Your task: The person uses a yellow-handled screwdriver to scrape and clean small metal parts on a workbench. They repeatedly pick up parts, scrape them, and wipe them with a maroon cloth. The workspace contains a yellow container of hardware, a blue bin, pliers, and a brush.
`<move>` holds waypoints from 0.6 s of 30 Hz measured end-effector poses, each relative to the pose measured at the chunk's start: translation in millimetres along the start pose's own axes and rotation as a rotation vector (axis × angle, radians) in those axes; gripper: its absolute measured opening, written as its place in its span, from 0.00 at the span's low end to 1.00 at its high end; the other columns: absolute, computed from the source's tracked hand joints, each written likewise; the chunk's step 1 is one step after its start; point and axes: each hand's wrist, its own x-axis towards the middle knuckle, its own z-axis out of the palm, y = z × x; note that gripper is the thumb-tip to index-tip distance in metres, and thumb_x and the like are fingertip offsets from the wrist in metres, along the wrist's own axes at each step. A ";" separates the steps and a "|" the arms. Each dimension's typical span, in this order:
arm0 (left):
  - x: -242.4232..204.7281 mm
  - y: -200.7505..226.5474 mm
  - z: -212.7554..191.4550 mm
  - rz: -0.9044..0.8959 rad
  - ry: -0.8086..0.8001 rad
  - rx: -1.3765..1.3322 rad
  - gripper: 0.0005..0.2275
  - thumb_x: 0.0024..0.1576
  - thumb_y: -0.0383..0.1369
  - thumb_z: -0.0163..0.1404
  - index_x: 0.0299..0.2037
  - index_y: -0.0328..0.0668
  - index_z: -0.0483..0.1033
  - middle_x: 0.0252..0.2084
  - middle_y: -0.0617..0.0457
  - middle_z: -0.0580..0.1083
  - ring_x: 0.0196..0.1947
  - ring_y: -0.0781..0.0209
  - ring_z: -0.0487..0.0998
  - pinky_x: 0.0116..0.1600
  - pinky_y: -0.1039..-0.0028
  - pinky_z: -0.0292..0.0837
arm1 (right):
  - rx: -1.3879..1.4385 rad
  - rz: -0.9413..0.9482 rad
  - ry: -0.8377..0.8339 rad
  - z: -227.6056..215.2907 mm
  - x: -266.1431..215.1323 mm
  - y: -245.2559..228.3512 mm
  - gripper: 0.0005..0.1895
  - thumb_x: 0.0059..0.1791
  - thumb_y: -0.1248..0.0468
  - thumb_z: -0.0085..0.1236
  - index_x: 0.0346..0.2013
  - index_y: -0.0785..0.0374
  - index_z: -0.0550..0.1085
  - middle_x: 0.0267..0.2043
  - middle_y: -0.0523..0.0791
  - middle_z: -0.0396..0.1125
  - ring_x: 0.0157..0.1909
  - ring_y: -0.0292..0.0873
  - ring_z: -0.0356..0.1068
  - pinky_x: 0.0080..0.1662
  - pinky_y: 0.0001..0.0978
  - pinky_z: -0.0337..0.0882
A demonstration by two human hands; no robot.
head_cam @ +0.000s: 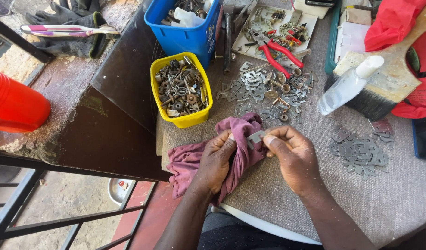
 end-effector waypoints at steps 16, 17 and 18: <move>-8.5 10.7 3.4 0.047 0.021 0.043 0.15 0.63 0.32 0.53 0.58 0.38 0.80 0.56 0.52 0.80 0.56 0.64 0.78 0.65 0.73 0.73 | -0.291 -0.024 -0.112 3.4 -11.6 -11.9 0.18 0.47 0.66 0.69 0.52 0.64 0.83 0.49 0.45 0.81 0.48 0.35 0.78 0.52 0.24 0.79; -8.1 9.2 5.5 0.052 0.023 0.025 0.15 0.63 0.28 0.52 0.61 0.38 0.78 0.58 0.51 0.79 0.58 0.62 0.78 0.66 0.71 0.73 | -0.387 -0.081 -0.132 1.3 -12.8 -17.9 0.19 0.48 0.65 0.67 0.54 0.61 0.83 0.51 0.43 0.81 0.50 0.33 0.78 0.52 0.23 0.76; -7.4 7.2 8.0 0.056 0.026 0.006 0.17 0.64 0.24 0.50 0.63 0.37 0.76 0.61 0.49 0.78 0.60 0.60 0.77 0.67 0.70 0.73 | -0.485 -0.138 -0.152 -1.5 -13.8 -23.5 0.20 0.49 0.64 0.66 0.56 0.58 0.83 0.52 0.41 0.81 0.51 0.32 0.78 0.53 0.23 0.74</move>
